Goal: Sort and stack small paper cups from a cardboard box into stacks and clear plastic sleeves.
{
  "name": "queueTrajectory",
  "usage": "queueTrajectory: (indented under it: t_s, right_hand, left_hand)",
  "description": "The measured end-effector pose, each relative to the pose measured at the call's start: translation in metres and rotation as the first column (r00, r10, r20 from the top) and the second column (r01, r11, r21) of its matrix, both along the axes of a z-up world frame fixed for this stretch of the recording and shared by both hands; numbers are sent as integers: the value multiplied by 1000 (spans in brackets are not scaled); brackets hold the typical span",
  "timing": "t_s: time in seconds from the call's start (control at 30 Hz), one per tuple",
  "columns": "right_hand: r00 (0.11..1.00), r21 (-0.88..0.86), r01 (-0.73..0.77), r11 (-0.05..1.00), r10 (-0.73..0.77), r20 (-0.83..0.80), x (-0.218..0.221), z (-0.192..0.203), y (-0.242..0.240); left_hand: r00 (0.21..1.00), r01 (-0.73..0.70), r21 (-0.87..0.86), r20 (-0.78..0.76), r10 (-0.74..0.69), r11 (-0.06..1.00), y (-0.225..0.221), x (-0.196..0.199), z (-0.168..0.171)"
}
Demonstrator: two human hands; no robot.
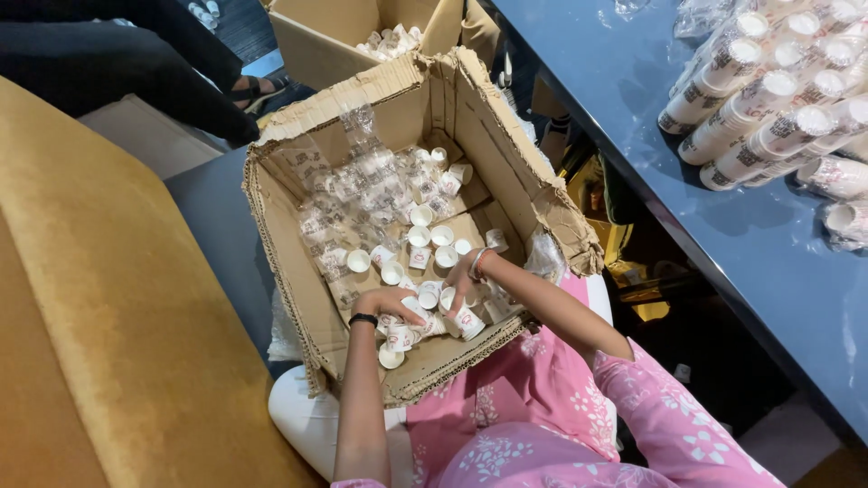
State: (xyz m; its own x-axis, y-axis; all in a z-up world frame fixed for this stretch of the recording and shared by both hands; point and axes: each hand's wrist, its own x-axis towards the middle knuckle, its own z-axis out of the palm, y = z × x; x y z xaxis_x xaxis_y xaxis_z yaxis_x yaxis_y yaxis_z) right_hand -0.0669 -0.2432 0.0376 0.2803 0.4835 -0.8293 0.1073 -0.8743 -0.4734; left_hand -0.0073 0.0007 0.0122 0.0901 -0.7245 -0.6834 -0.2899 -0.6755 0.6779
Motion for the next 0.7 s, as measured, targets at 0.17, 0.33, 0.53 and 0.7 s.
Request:
queueTrajectory:
  t_s: [0.17, 0.33, 0.53, 0.7]
  right_hand:
    - [992, 126, 126, 984, -124, -20, -11, 30, -2]
    - [981, 424, 88, 901, -152, 121, -32, 54, -4]
    - [607, 322, 230, 918, -394, 690, -93, 88, -5]
    - [602, 432, 349, 832, -552, 577, -129, 56, -29]
  left_hand:
    - [967, -83, -84, -249, 60, 993, -4, -19, 31]
    - [988, -38, -119, -152, 19, 992, 2, -23, 23]
    - [995, -68, -189, 61, 81, 980, 5, -27, 59]
    - [965, -80, -195, 229, 125, 977, -1, -2, 50]
